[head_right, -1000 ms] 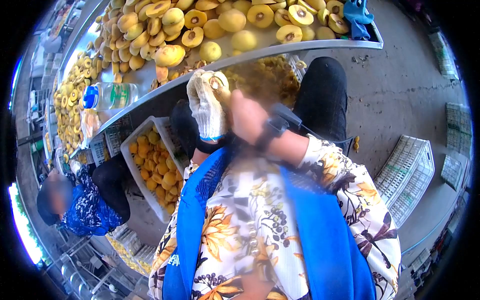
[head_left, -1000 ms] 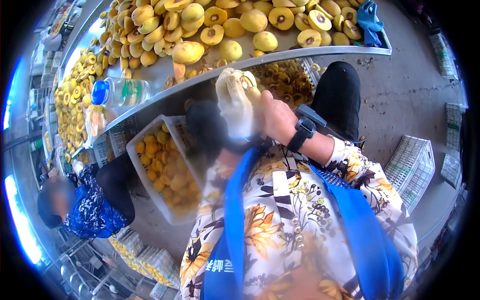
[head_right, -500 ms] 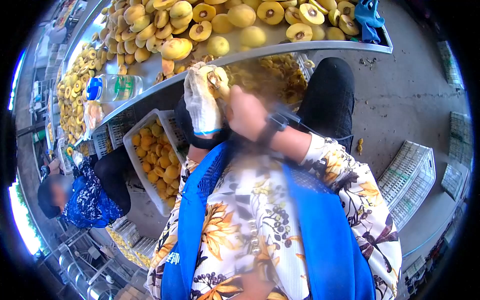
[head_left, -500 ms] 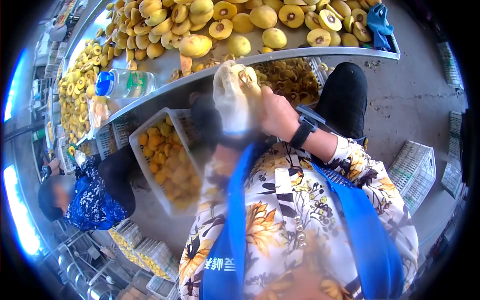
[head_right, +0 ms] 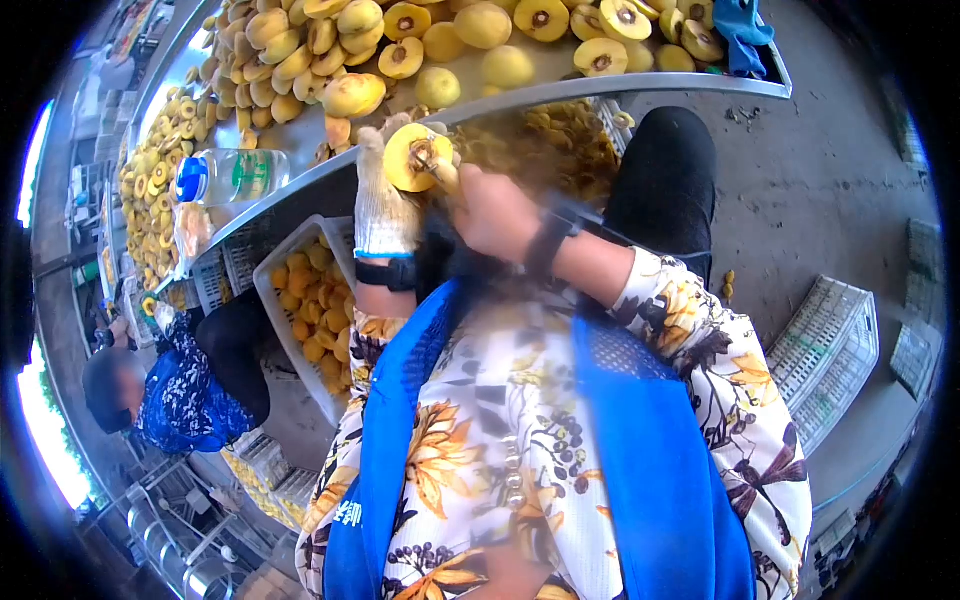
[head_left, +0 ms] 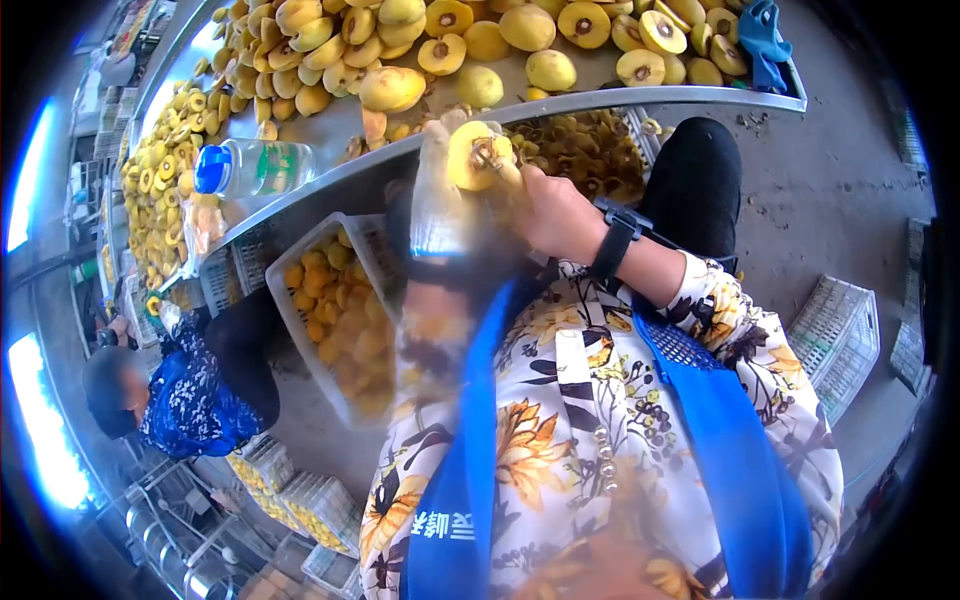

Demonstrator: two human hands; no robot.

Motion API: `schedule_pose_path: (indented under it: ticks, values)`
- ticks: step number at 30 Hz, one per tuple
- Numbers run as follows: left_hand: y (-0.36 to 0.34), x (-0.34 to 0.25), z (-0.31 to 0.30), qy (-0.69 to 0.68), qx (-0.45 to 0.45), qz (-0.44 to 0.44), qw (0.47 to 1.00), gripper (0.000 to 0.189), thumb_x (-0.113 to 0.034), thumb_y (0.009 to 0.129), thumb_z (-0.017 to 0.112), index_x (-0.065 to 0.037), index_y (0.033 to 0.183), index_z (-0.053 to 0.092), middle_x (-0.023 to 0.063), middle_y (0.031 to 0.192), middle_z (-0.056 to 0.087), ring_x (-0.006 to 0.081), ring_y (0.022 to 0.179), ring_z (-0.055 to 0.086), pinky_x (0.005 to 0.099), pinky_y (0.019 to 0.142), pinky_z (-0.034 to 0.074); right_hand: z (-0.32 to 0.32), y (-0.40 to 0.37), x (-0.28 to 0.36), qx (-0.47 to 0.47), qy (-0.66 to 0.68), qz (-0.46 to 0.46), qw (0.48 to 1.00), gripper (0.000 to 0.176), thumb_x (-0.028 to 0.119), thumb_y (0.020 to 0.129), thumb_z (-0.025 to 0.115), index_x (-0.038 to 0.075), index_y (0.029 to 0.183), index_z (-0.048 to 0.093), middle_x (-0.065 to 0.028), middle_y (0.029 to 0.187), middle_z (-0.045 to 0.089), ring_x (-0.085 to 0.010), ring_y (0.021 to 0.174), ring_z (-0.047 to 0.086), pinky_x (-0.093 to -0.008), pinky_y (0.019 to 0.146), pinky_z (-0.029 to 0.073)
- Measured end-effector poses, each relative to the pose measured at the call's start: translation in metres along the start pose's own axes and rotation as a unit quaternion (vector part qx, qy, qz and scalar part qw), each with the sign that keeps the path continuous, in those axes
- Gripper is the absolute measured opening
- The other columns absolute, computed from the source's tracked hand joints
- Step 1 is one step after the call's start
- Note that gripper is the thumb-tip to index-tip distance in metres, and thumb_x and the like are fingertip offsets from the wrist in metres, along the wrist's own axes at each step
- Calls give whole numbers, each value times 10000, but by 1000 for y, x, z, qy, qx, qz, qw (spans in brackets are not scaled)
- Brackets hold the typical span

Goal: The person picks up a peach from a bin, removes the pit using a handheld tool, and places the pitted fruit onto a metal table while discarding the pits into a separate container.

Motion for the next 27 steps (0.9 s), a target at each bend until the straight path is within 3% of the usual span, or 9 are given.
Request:
schedule_pose_path:
  ticks: [1, 3, 6, 10, 13, 16, 19, 23, 27]
  values:
    - [-6, 0, 5, -37, -7, -31, 999, 504, -508, 888, 413, -42, 1046, 519, 133, 952, 590, 241, 827, 575, 333, 742, 486, -1, 1, 3, -2, 23, 11, 1000, 305, 180, 744, 609, -49, 856, 444, -276, 704, 565, -432, 706, 568, -452, 604, 458]
    - [8, 20, -23, 86, -61, 86, 991, 448, -460, 904, 425, -50, 1059, 516, 107, 957, 583, 215, 846, 569, 325, 742, 481, 4, 0, 1, 1, 26, 16, 1000, 299, 185, 764, 588, -56, 878, 454, -280, 704, 565, -431, 710, 571, -448, 610, 461]
    - [7, 25, -32, 406, -77, 320, 853, 376, -368, 928, 430, -27, 1061, 515, 90, 951, 580, 184, 836, 569, 302, 720, 486, 8, -1, 1, 31, 38, 35, 998, 287, 181, 787, 551, -67, 904, 466, -279, 701, 569, -423, 713, 581, -438, 620, 468]
    - [9, 22, -10, 135, -96, 111, 980, 308, -327, 921, 450, -33, 957, 535, 92, 836, 585, 195, 722, 574, 303, 624, 487, -6, -3, 21, 68, 51, 92, 992, 250, 143, 792, 501, -74, 912, 470, -276, 719, 579, -410, 733, 595, -426, 647, 480]
    - [14, 26, -18, -17, -65, -47, 997, 289, -327, 908, 470, -55, 844, 545, 81, 705, 567, 213, 625, 554, 320, 555, 470, 6, -3, 11, 41, 31, 71, 996, 234, 113, 783, 484, -74, 922, 461, -271, 735, 586, -380, 671, 611, -405, 595, 495]
    - [9, 16, -10, -3, -79, -135, 988, 300, -341, 899, 477, -52, 853, 544, 84, 722, 572, 219, 627, 551, 333, 567, 473, 3, -8, 16, 77, 47, 100, 991, 244, 118, 784, 486, -70, 937, 455, -256, 738, 590, -345, 585, 611, -387, 523, 493]
    - [27, 30, -39, 39, -72, -66, 994, 290, -306, 892, 493, -23, 886, 558, 109, 747, 592, 214, 604, 562, 313, 536, 474, 17, -5, 1, 9, 0, 8, 1000, 251, 127, 787, 491, -71, 936, 449, -245, 705, 585, -312, 515, 600, -366, 459, 478]
    - [23, 27, -35, 69, -19, 2, 997, 285, -273, 891, 498, 5, 894, 559, 122, 714, 595, 205, 555, 560, 296, 499, 470, 8, -7, 4, 85, 99, 74, 989, 225, 119, 790, 491, -60, 918, 446, -182, 645, 572, -248, 449, 568, -333, 392, 440]
    - [12, 18, -13, 64, -62, -36, 995, 239, -224, 895, 507, 10, 899, 558, 119, 685, 585, 195, 537, 551, 293, 478, 464, 3, -9, 8, 145, 179, 133, 964, 161, 92, 803, 473, -39, 894, 450, -99, 569, 520, -164, 379, 501, -284, 332, 392]
Point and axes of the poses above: each hand's wrist, its own y-axis towards the middle knuckle, its own z-axis out of the palm, x = y × z, the point moved 2 cm from there along y, towards the middle knuckle
